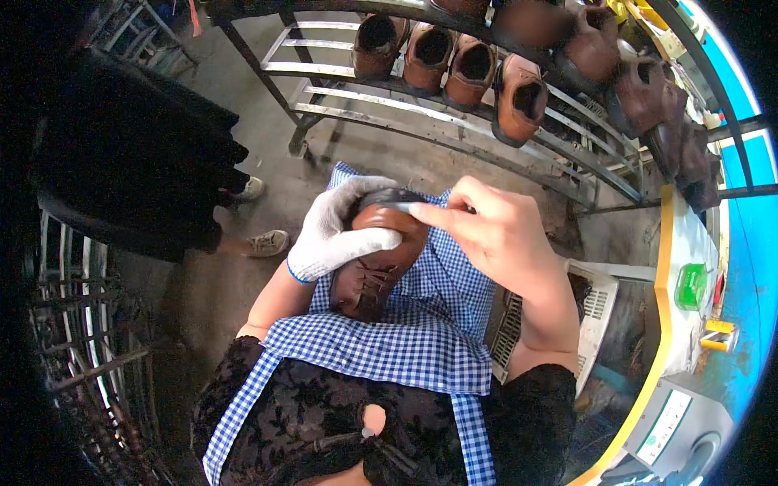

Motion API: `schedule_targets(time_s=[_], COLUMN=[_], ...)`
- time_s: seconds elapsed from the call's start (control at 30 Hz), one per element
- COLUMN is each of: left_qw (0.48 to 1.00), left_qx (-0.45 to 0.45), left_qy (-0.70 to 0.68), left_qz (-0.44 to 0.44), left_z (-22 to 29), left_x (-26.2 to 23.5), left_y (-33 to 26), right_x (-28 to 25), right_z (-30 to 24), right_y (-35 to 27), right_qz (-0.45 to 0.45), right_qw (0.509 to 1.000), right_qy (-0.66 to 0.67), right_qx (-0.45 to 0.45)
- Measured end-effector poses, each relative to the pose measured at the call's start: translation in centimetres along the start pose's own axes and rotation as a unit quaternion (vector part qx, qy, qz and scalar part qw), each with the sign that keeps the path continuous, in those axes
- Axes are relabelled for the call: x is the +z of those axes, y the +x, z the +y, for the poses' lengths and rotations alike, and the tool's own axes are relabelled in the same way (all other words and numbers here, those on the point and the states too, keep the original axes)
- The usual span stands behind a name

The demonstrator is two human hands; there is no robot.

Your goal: The recorder uses a small trimming knife to remove excess adhesive or material from the edges of manufactured leather shoes.

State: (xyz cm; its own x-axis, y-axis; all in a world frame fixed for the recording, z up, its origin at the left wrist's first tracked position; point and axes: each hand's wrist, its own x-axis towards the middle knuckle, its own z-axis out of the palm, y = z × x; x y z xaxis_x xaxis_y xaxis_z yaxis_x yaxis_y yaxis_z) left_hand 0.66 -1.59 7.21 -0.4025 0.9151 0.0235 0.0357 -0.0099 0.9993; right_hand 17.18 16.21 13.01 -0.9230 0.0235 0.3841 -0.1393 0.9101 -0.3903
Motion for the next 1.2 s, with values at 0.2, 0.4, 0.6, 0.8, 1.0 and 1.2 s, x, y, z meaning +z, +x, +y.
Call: schedule_targets(time_s=[0.2,0.4,0.6,0.8,1.0,1.2], left_qw=[1.0,0.999,0.999,0.997,0.996,0.995], left_qx=[0.001,-0.006,-0.015,-0.02,-0.038,-0.041], left_qy=[-0.027,-0.047,-0.037,-0.068,-0.075,-0.081], left_qz=[0.013,0.025,0.034,0.027,0.04,0.045], left_z=[-0.7,-0.8,-0.8,-1.0,-1.0,-0.8], left_x=[-0.3,-0.5,-0.4,-0.3,-0.5,-0.6], left_y=[-0.4,-0.3,-0.2,-0.2,-0.1,-0.3], right_x=[-0.6,-1.9,-0.7,-1.6,-0.4,-1.3], right_z=[1.0,-0.2,-1.5,-1.2,-1.3,-0.9], right_y=[-1.5,-1.6,-0.5,-1.9,-0.8,-1.6], right_qz=[0.027,-0.008,0.041,0.013,0.032,-0.005], right_qw=[0.997,0.999,0.994,0.995,0.997,0.996], right_qy=[0.045,-0.018,-0.102,-0.092,-0.052,-0.072], right_qx=[0.057,0.049,0.006,0.044,0.043,0.046])
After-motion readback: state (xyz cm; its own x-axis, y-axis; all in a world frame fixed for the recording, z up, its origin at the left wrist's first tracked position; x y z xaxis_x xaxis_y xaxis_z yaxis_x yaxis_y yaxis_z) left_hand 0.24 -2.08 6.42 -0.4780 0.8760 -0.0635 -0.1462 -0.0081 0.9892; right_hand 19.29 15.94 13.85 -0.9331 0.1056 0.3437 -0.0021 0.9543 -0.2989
